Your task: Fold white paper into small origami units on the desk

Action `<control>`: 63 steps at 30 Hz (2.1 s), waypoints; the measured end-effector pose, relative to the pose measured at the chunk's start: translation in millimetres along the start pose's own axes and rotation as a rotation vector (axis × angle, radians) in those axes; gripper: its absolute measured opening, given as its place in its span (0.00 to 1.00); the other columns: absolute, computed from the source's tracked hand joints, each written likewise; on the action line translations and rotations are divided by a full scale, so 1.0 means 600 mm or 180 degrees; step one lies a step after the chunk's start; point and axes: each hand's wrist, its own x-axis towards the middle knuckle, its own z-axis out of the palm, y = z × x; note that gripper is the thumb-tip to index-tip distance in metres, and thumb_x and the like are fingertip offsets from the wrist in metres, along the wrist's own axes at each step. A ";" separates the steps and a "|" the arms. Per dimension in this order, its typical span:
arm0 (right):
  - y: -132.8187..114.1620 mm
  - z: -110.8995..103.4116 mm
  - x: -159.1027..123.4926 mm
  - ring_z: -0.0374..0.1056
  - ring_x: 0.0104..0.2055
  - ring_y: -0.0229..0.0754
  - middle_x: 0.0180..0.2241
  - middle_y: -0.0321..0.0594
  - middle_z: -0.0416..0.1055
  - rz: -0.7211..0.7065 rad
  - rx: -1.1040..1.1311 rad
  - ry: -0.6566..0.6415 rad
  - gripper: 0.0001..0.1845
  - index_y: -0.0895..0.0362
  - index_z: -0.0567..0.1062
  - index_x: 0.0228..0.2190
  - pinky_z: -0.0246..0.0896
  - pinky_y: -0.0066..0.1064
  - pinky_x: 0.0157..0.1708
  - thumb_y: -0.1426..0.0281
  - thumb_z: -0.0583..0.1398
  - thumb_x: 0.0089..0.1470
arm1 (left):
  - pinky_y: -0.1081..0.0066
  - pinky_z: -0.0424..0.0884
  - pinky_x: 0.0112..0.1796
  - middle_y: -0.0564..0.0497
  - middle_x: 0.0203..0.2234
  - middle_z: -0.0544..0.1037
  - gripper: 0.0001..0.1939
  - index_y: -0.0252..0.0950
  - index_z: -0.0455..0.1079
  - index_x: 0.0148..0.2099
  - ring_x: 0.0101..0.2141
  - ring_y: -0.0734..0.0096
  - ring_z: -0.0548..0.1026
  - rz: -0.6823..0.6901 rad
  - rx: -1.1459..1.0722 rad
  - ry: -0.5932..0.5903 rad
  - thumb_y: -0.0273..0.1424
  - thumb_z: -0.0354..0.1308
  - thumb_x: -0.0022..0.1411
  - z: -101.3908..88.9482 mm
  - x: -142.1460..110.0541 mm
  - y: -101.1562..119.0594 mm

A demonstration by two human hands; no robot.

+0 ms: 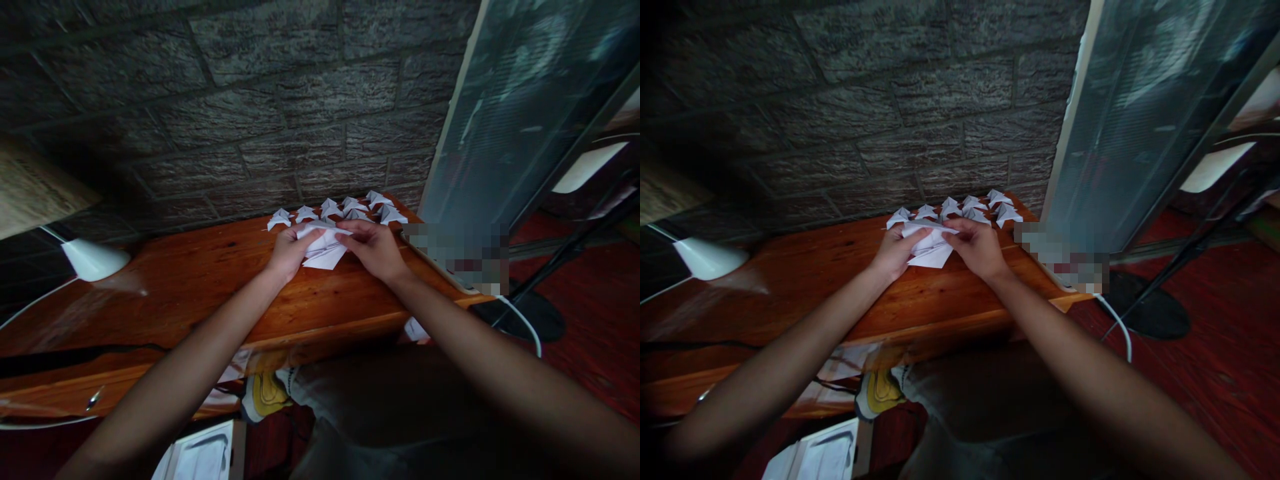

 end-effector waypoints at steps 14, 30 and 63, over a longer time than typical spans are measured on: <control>-0.001 0.007 -0.005 0.78 0.38 0.46 0.36 0.40 0.82 -0.0072 -0.0316 0.0173 0.09 0.54 0.82 0.33 0.73 0.38 0.43 0.63 0.67 0.51 | 0.69 0.71 0.33 0.49 0.25 0.81 0.26 0.32 0.76 0.32 0.26 0.69 0.76 -0.0059 -0.0204 0.0143 0.45 0.77 0.34 0.007 0.004 -0.009; -0.011 0.006 -0.007 0.74 0.34 0.44 0.31 0.40 0.79 -0.0127 -0.0741 0.0522 0.11 0.55 0.77 0.28 0.70 0.34 0.36 0.60 0.64 0.53 | 0.68 0.73 0.38 0.46 0.33 0.83 0.26 0.31 0.79 0.38 0.32 0.67 0.77 -0.0083 0.0341 -0.0142 0.41 0.77 0.39 0.010 -0.010 -0.001; -0.026 0.004 -0.006 0.76 0.41 0.45 0.40 0.42 0.81 -0.0040 -0.0224 0.0232 0.17 0.56 0.81 0.37 0.72 0.36 0.45 0.58 0.69 0.48 | 0.64 0.75 0.42 0.46 0.33 0.83 0.23 0.33 0.79 0.38 0.35 0.61 0.80 0.0002 0.0137 -0.0053 0.34 0.77 0.37 0.008 -0.007 0.005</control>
